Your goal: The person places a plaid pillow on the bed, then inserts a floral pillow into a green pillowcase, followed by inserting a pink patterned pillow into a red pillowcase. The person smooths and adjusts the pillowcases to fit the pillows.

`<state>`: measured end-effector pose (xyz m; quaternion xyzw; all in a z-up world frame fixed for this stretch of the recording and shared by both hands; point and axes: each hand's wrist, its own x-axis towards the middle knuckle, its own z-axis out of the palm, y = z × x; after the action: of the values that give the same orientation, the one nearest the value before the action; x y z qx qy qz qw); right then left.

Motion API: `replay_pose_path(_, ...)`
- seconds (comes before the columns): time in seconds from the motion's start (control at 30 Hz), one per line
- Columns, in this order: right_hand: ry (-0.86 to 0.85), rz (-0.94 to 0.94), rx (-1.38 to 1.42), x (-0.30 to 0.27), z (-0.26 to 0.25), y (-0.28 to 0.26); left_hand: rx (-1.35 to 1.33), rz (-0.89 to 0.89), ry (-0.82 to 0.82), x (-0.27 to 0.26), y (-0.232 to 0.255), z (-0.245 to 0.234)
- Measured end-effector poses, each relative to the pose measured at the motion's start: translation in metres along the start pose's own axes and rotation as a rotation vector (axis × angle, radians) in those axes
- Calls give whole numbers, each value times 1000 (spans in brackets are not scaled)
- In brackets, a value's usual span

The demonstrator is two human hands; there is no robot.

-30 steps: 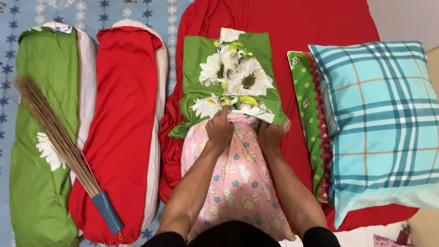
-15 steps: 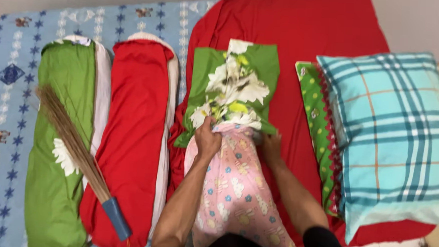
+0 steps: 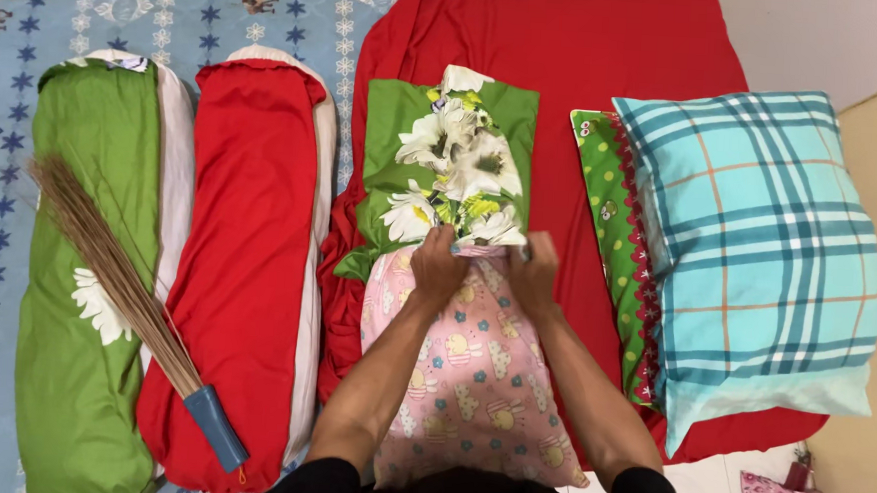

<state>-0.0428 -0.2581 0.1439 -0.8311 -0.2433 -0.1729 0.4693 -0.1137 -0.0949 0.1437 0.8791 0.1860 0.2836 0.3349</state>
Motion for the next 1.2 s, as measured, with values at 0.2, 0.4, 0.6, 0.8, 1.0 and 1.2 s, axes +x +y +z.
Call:
replay_pose_path(0.2, -15, 16, 120, 12, -6, -15, 84, -41, -140, -3, 10, 15)
replay_pose_path(0.4, -480, -316, 65, -18, 0, 7, 372, -96, -69, 5, -27, 56)
replay_pose_path(0.6, -449, 27, -276, -12, -17, 28, -178, 140, 88, 6, -18, 67)
replay_pose_path(0.8, -341, -187, -278, 11, -18, 36, -123, -135, -151, 16, -58, -17)
replay_pose_path(1.0, -314, -104, -252, 7, 13, 34, 14, -256, -178, -15, -126, -55)
replay_pose_path(1.2, -335, -236, -385, 26, 30, -37, -109, -290, -77, -36, -125, -38)
